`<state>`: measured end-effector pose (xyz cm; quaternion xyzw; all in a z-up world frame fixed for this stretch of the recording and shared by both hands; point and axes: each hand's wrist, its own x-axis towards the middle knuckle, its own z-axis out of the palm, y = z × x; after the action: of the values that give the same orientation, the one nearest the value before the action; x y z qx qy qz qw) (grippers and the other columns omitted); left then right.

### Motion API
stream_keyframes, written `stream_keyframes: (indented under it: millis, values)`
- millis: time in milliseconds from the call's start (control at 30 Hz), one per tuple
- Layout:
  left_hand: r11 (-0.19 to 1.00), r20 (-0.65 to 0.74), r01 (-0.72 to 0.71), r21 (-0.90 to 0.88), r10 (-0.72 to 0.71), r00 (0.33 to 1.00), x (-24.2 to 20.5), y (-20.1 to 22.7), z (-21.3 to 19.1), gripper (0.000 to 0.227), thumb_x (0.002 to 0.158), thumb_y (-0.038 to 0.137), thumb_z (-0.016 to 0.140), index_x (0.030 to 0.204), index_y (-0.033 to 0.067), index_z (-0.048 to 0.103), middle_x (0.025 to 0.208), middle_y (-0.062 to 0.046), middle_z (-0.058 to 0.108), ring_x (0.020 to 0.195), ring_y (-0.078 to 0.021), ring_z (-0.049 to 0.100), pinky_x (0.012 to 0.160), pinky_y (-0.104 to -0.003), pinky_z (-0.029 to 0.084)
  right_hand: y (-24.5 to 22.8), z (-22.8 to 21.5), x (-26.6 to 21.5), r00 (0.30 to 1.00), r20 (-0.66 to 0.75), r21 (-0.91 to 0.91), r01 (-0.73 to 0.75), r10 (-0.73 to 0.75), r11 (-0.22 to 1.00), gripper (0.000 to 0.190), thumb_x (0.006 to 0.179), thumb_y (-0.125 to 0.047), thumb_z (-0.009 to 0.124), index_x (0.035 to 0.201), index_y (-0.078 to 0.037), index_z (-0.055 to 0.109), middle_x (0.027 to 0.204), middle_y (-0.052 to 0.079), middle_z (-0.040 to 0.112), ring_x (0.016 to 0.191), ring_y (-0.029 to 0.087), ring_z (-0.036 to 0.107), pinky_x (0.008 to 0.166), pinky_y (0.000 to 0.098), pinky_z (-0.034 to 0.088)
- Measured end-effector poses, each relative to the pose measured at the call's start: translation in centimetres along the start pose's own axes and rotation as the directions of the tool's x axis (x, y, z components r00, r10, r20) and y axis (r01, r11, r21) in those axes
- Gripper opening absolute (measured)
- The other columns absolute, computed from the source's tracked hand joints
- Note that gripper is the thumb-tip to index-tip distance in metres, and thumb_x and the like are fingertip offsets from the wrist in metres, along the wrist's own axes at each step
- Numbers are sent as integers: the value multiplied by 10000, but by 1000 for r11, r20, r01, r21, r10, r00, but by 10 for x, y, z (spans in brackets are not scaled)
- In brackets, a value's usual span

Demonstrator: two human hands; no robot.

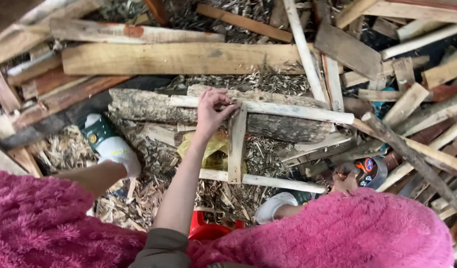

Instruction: Hammering nails into wooden strips to assemble a small ladder-like structure

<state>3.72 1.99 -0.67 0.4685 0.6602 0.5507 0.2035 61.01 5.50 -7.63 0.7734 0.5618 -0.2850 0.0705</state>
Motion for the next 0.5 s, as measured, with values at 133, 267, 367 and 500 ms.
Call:
stream_keyframes:
  millis: [133, 267, 367, 500]
  values:
    - [1000, -18, 2, -22, -2, 1000, -3, 1, 1, 262, 776, 268, 941, 876, 149, 730, 948, -38, 761, 1112, -209, 699, 1167, -504, 283, -5, -48, -41, 986, -32, -4, 164, -164, 986, 701, 967, -455, 618, 1522, -85, 403, 1274, 330, 627, 1222, 461, 547, 1022, 556, 440]
    - [987, -26, 6, -159, -10, 1000, 3, 5, 0, 137, 846, 229, 878, 895, 181, 760, 888, 15, 786, 1072, -176, 728, 1178, -463, 273, -18, -103, -64, 941, -108, 35, 326, -321, 945, 653, 995, -415, 599, 1520, -75, 412, 1254, 300, 625, 1177, 421, 549, 995, 523, 448]
    - [972, -31, 21, -236, -29, 999, 1, 12, 0, 122, 845, 217, 876, 895, 173, 773, 881, 14, 802, 1097, -165, 725, 1194, -421, 244, -20, -147, -80, 892, -163, 56, 434, -421, 899, 617, 1016, -384, 586, 1518, -67, 419, 1240, 279, 622, 1142, 390, 551, 974, 498, 454]
    - [909, -86, 95, -406, -141, 986, 1, 8, 2, 120, 862, 194, 874, 911, 142, 779, 875, -10, 811, 1105, -165, 733, 1210, -414, 260, -12, -205, -108, 821, -267, 85, 541, -504, 837, 569, 1044, -343, 570, 1516, -58, 428, 1220, 250, 618, 1097, 350, 551, 946, 465, 460]
